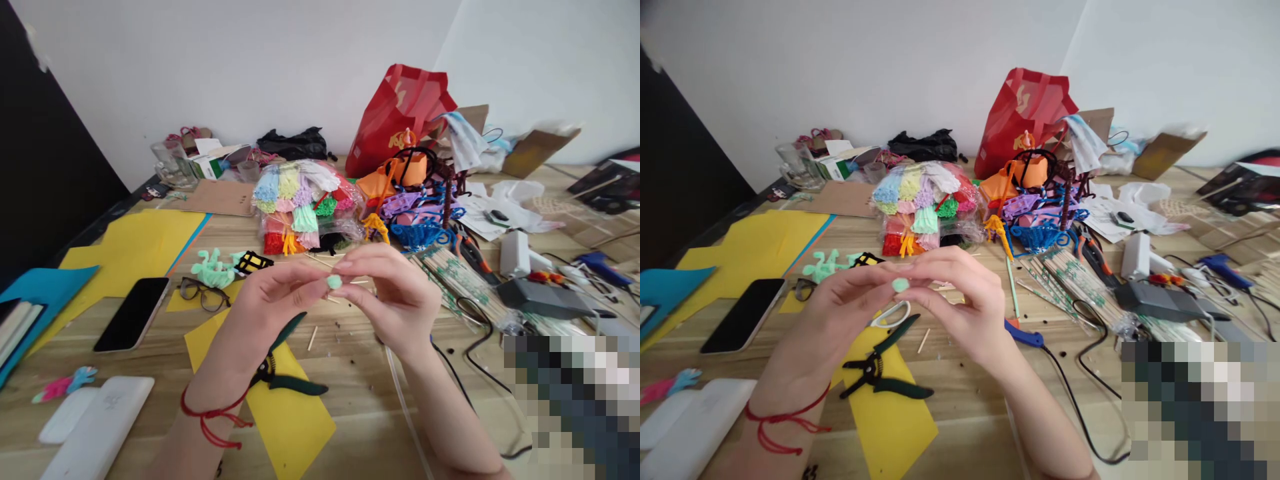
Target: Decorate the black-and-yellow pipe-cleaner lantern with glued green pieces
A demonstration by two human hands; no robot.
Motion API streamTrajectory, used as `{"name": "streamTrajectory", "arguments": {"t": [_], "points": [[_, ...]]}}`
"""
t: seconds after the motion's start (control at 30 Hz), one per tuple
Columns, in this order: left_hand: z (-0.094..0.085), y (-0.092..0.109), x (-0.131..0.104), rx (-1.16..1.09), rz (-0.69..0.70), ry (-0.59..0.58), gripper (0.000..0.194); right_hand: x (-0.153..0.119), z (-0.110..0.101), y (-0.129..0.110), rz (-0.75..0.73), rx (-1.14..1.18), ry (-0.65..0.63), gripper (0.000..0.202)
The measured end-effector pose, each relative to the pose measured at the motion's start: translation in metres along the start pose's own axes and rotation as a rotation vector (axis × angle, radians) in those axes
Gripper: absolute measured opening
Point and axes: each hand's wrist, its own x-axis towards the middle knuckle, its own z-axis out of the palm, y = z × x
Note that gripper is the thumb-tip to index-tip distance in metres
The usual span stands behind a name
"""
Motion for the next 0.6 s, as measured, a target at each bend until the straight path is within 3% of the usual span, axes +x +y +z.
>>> {"name": "streamTrajectory", "arguments": {"t": [0.2,0.6], "points": [[0.0043,0.0059,-0.0032,0.011,0.130,-0.068,0.015,-0.0005,-0.0018,-0.0019,0.008,0.007,0.013,0.028],[0.0019,0.0077,-0.0042,0.134,0.236,0.005,0.016,0.0008,0.0002,-0.0033,0.068,0.024,-0.001,0.023]]}}
